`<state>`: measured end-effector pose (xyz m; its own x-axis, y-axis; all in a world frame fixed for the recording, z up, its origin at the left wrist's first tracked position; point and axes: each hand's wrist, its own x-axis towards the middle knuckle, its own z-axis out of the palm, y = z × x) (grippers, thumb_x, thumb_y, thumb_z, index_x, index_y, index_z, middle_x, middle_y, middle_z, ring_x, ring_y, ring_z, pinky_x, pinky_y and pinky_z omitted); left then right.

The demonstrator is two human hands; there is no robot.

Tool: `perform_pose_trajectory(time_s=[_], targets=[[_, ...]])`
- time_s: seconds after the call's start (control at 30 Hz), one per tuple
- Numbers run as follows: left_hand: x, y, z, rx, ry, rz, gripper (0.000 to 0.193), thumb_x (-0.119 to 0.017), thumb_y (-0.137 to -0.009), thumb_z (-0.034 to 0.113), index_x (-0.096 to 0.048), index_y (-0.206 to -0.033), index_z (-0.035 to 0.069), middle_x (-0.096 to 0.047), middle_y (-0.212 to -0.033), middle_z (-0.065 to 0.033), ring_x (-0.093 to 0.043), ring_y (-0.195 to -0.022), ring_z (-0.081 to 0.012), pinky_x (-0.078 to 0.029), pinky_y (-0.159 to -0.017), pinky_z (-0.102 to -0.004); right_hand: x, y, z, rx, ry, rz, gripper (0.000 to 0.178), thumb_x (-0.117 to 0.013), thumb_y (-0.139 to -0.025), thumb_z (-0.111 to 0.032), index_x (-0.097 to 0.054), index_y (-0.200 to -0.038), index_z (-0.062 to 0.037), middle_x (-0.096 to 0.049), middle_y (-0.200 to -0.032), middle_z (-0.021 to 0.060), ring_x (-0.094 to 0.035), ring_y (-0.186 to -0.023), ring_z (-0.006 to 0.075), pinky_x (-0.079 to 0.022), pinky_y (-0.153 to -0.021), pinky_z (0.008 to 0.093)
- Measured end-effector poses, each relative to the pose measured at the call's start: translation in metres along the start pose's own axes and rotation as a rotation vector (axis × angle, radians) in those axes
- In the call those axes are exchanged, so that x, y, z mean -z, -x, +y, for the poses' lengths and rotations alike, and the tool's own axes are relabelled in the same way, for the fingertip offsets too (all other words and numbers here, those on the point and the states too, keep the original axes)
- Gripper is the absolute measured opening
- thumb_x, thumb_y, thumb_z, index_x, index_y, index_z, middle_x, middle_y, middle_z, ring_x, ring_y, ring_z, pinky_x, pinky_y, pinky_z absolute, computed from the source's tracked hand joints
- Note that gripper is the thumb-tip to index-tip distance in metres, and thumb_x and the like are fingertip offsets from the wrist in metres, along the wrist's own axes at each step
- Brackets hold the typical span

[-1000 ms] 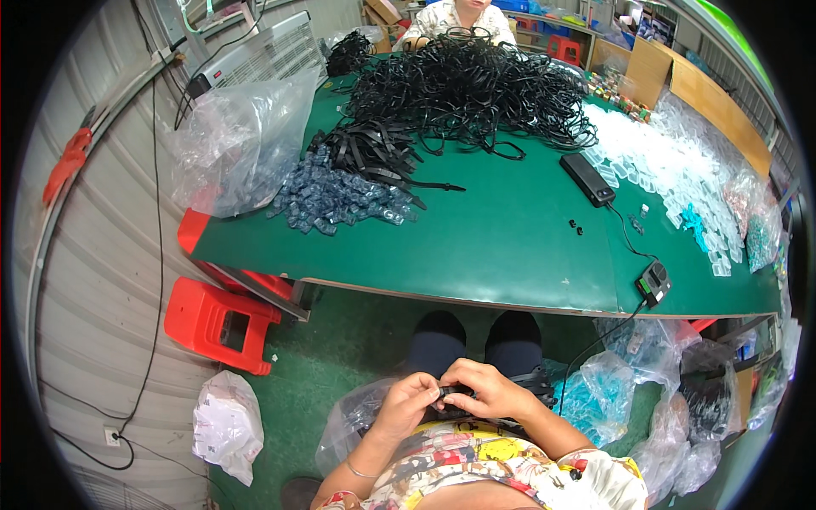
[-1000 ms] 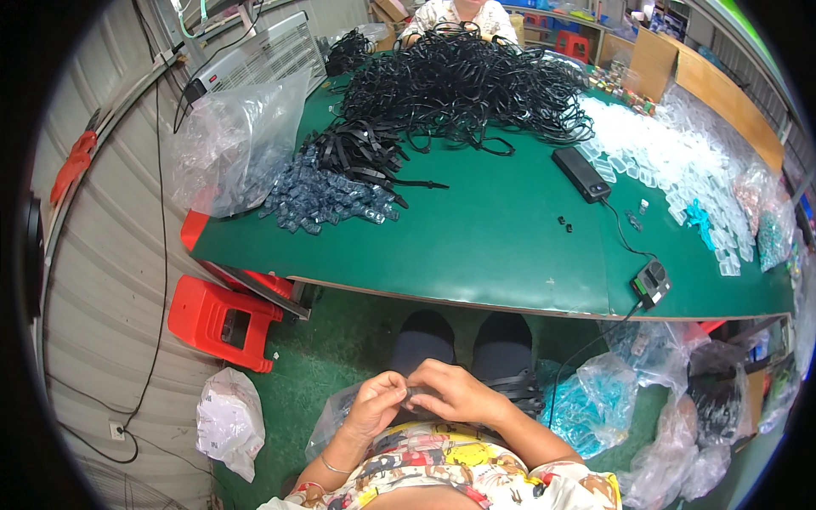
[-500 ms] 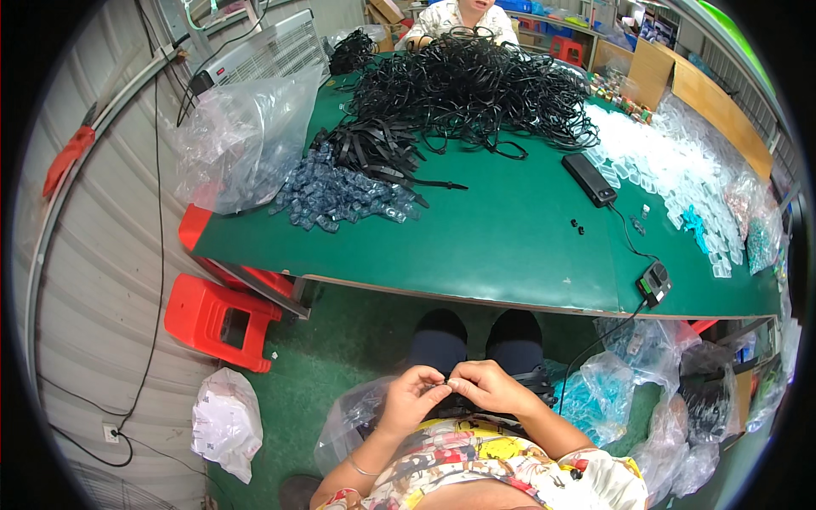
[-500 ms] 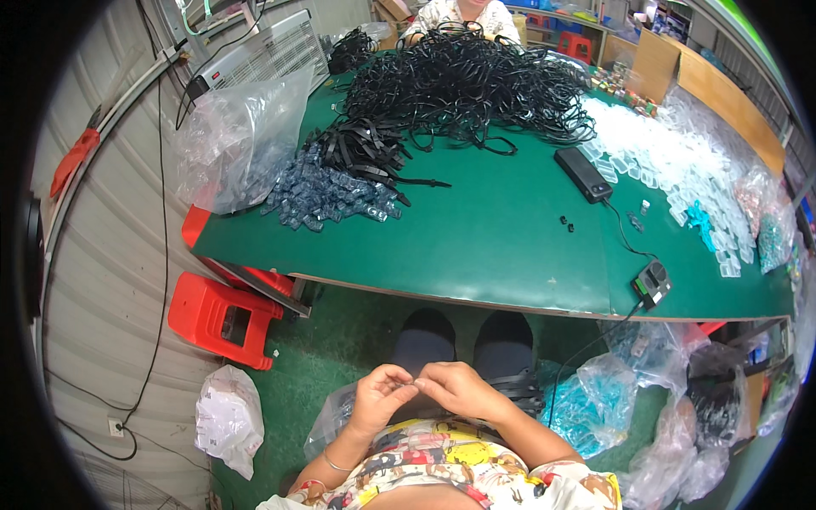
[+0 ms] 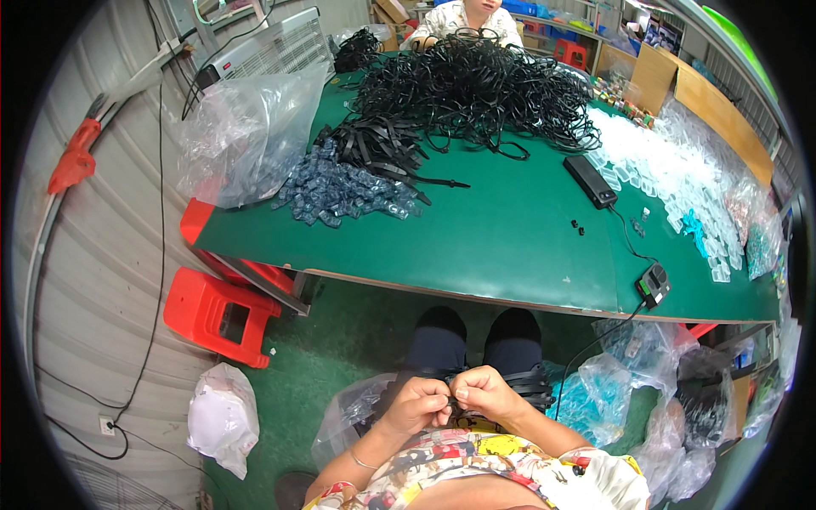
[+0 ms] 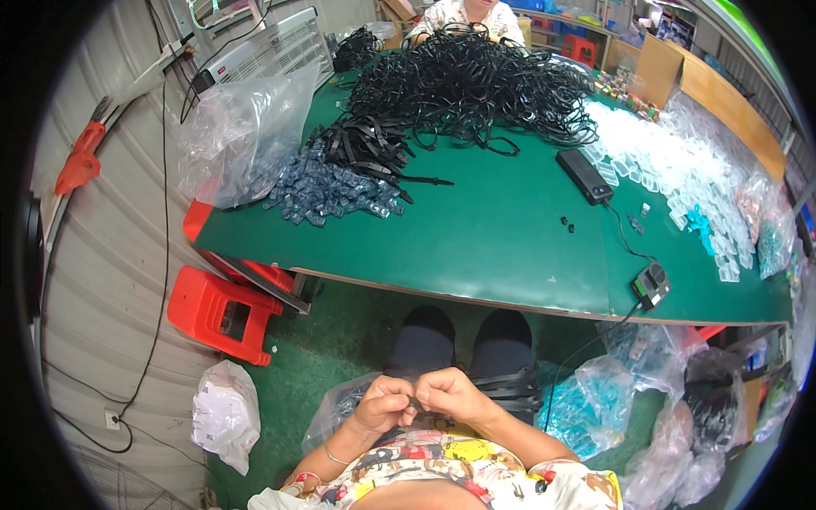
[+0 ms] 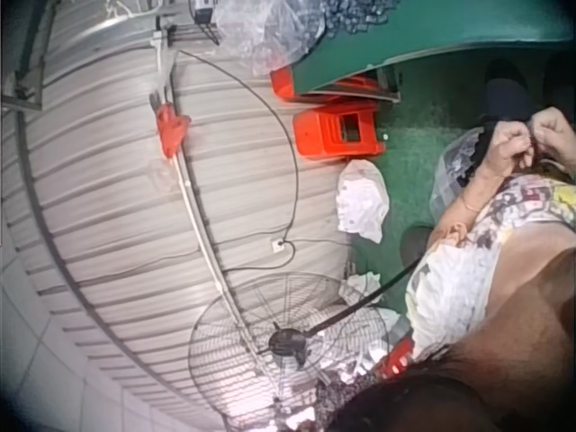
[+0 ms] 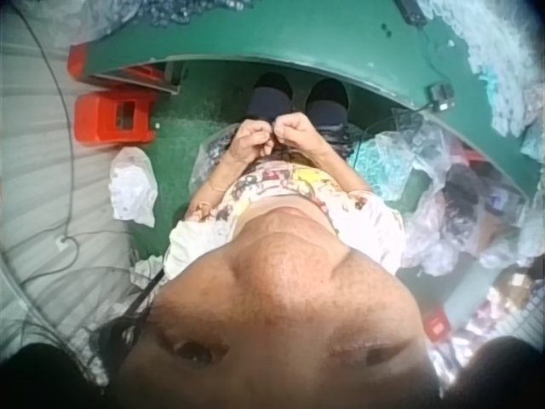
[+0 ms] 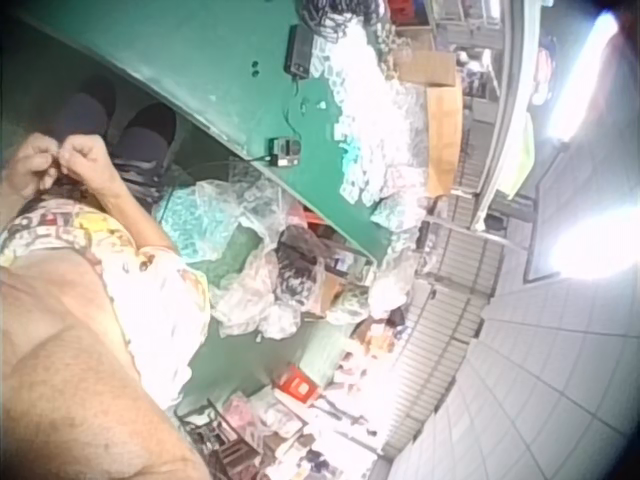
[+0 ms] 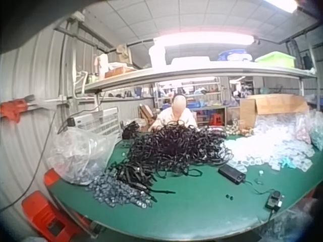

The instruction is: The person assembles small black plastic clips, black wires, and component housings by hand at a workbench.

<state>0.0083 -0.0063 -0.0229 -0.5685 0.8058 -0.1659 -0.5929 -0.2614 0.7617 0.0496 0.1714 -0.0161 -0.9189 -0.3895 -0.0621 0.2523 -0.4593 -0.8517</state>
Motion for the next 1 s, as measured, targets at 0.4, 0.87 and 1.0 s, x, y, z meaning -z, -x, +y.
perform_pose_trajectory(time_s=[0.4, 0.87, 1.0], targets=[[-0.003, -0.006, -0.008, 0.014, 0.141, 0.118, 0.022, -0.053, -0.085, 0.02, -0.057, -0.077, 0.0, -0.058, -0.068, -0.006, -0.048, -0.053, -0.0083, -0.037, -0.05, -0.0174, 0.001, 0.001, -0.014, 0.236, 0.399, 0.097, 0.019, -0.062, -0.08, -0.018, -0.053, -0.083, -0.0016, -0.053, -0.076, 0.0042, -0.05, -0.067, 0.0116, -0.042, -0.061, 0.0245], [-0.006, -0.008, -0.006, 0.069, -0.22, 0.049, 0.021, -0.05, -0.09, 0.021, -0.058, -0.084, 0.002, -0.057, -0.074, -0.001, -0.047, -0.063, -0.0061, -0.038, -0.059, -0.0177, 0.019, 0.007, -0.018, 0.401, 0.651, 0.093, 0.019, -0.069, -0.07, -0.004, -0.062, -0.087, 0.0004, -0.059, -0.082, 0.0092, -0.057, -0.078, 0.0183, -0.045, -0.067, 0.0271], [-0.013, -0.003, -0.003, 0.069, -0.038, -0.102, 0.021, -0.049, -0.091, 0.02, -0.057, -0.084, 0.001, -0.054, -0.07, -0.0003, -0.046, -0.062, -0.0049, -0.037, -0.056, -0.0165, 0.013, 0.018, -0.016, 0.328, 0.397, 0.052, 0.016, -0.067, -0.072, 0.0, -0.061, -0.087, 0.0025, -0.056, -0.083, 0.0083, -0.056, -0.077, 0.0156, -0.044, -0.067, 0.025]])
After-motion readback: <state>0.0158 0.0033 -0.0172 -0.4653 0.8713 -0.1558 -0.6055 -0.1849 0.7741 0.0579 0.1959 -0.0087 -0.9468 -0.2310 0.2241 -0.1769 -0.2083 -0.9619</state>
